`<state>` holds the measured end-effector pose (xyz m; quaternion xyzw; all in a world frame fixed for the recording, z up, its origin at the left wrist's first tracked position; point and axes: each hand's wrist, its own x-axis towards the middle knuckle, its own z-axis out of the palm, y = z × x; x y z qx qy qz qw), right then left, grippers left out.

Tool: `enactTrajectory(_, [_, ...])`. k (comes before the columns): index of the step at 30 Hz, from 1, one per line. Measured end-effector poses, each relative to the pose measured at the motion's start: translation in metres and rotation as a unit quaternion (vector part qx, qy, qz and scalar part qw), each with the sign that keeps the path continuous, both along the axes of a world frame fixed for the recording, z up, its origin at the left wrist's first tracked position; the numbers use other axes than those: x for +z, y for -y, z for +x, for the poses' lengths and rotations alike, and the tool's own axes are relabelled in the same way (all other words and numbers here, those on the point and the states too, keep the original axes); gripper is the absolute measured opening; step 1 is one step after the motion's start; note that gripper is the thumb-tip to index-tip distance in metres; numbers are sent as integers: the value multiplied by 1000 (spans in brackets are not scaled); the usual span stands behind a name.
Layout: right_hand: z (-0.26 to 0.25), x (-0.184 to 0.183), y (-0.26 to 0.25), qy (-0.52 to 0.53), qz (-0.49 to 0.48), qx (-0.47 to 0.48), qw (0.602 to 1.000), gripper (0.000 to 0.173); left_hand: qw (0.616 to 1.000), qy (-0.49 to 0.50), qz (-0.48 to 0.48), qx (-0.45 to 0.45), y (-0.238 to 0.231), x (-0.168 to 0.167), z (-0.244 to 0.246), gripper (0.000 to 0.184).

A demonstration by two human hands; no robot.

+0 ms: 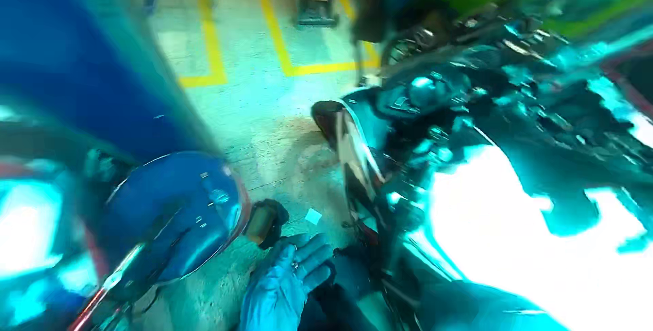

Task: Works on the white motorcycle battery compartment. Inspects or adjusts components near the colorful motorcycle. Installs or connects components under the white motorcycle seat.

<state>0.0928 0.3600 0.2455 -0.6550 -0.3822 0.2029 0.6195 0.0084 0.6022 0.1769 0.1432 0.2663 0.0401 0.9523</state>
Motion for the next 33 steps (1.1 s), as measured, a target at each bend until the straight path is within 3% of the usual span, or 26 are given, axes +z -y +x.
enactTrajectory(2, [-18,32,-4,36,-127,-84,988,29,994,14,28,-104,40,19,14,38])
enactTrajectory(6, [-70,11,58,125,-368,-287,876,35,932,91,130,-327,147,32,16,33])
enactTrajectory(8, [-100,-10,99,148,-395,-388,819,31,892,108,138,-417,194,29,11,31])
enactTrajectory(12, [-161,-25,170,143,-389,-526,743,29,794,147,181,-561,277,28,-3,34])
enactTrajectory(15, [-186,-33,213,112,-381,-590,703,31,757,154,208,-600,335,24,-17,37])
enactTrajectory(20, [-207,-50,273,76,-358,-635,680,34,754,122,208,-611,410,17,-35,38])
enactTrajectory(25, [-223,-65,296,87,-330,-676,653,26,742,80,238,-622,442,18,-42,39])
enactTrajectory(29, [-224,-64,302,83,-404,-659,629,30,750,48,213,-625,452,13,-41,37])
enactTrajectory(33, [-217,-59,316,41,-390,-642,659,28,764,99,196,-606,460,-5,-37,33])
